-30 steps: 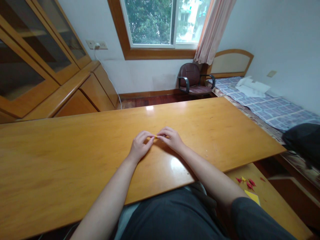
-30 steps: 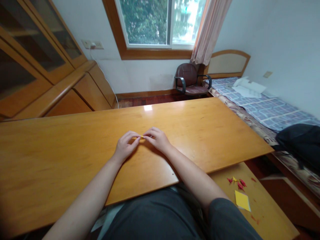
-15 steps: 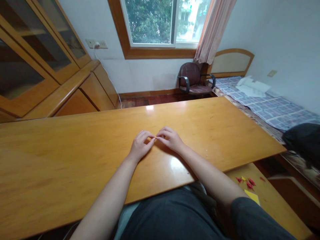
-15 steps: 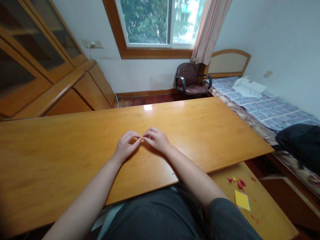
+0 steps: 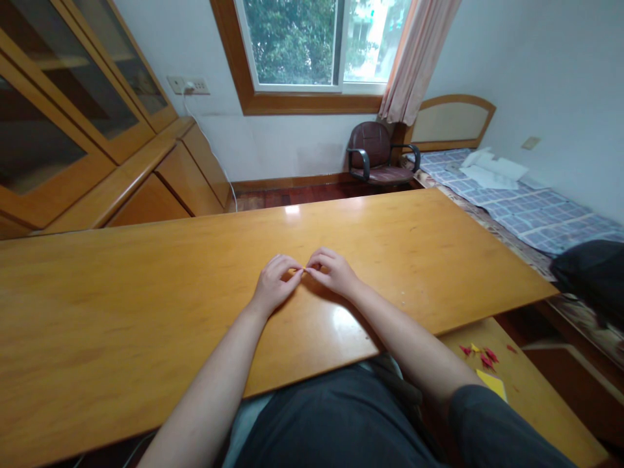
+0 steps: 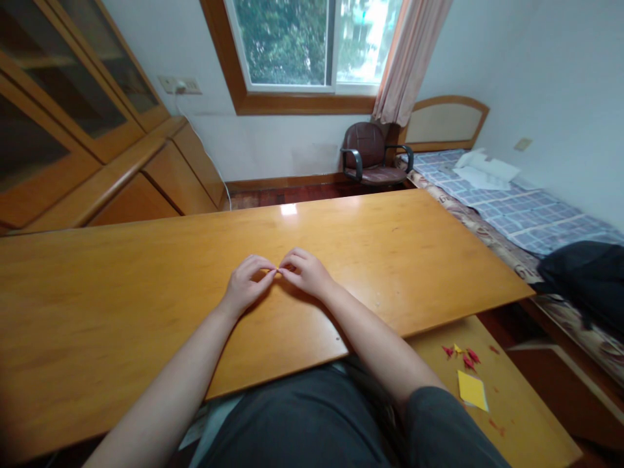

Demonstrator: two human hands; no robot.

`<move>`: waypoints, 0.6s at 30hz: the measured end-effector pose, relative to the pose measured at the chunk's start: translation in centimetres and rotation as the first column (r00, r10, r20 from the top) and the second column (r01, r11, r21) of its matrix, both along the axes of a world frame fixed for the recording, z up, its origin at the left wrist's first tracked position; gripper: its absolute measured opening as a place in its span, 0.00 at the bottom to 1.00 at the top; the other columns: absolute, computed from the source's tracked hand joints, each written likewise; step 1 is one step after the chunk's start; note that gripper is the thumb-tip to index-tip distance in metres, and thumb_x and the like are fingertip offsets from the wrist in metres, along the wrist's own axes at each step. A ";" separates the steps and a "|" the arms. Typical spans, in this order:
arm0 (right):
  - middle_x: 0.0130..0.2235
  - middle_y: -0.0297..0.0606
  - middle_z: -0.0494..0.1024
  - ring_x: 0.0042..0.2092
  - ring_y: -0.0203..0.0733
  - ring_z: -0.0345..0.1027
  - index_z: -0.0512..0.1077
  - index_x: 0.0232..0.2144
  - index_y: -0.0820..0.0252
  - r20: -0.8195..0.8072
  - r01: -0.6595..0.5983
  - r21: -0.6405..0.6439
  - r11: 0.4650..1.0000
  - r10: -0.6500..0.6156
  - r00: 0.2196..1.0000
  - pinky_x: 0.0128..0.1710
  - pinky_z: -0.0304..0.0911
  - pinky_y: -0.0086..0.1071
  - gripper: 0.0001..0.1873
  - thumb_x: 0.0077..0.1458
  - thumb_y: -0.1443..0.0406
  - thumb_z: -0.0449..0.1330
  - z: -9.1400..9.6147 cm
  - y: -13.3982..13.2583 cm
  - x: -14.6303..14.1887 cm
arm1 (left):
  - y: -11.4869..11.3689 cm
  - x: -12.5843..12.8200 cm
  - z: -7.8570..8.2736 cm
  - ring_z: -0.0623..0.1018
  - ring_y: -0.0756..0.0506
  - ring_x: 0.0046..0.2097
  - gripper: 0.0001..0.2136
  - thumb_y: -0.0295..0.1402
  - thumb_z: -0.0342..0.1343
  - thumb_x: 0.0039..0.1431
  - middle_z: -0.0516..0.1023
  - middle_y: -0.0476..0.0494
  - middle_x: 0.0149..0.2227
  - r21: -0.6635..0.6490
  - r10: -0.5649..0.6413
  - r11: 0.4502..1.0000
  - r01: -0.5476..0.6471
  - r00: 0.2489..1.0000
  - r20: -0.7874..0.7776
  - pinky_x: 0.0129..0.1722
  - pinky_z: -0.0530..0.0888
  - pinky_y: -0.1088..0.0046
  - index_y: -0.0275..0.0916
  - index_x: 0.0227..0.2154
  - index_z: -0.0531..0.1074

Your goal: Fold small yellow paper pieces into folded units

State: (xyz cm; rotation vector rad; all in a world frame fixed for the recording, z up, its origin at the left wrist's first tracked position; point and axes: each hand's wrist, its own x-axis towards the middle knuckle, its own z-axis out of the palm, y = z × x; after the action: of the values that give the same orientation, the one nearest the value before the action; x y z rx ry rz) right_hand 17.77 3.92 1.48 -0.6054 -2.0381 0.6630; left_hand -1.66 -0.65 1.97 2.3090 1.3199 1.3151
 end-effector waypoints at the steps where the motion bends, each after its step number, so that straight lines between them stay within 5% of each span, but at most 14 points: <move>1: 0.33 0.38 0.73 0.35 0.37 0.68 0.73 0.31 0.59 -0.002 0.001 -0.002 1.000 -0.001 1.000 0.36 0.67 0.30 0.05 0.59 0.64 0.60 0.0 0.1 0.0 | 0.0 0.0 0.0 0.74 0.47 0.36 0.03 0.31 0.57 0.60 0.77 0.46 0.32 -0.001 0.000 1.000 0.000 1.000 0.003 0.39 0.71 0.69 0.40 0.31 0.73; 18: 0.32 0.38 0.76 0.36 0.38 0.70 0.76 0.29 0.60 -0.034 0.013 -0.135 0.991 -0.017 0.999 0.36 0.66 0.31 0.07 0.56 0.62 0.64 -0.3 1.0 0.4 | 0.0 -0.3 -0.2 0.74 0.47 0.36 0.04 0.31 0.56 0.61 0.76 0.46 0.32 -0.060 0.023 0.998 -0.021 0.999 0.034 0.39 0.71 0.69 0.39 0.30 0.72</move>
State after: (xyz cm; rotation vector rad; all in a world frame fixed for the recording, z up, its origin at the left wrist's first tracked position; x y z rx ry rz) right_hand 18.22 4.90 1.18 -0.6819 -1.9660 0.8015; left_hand -1.96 -0.68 1.82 2.2282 1.3586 1.2984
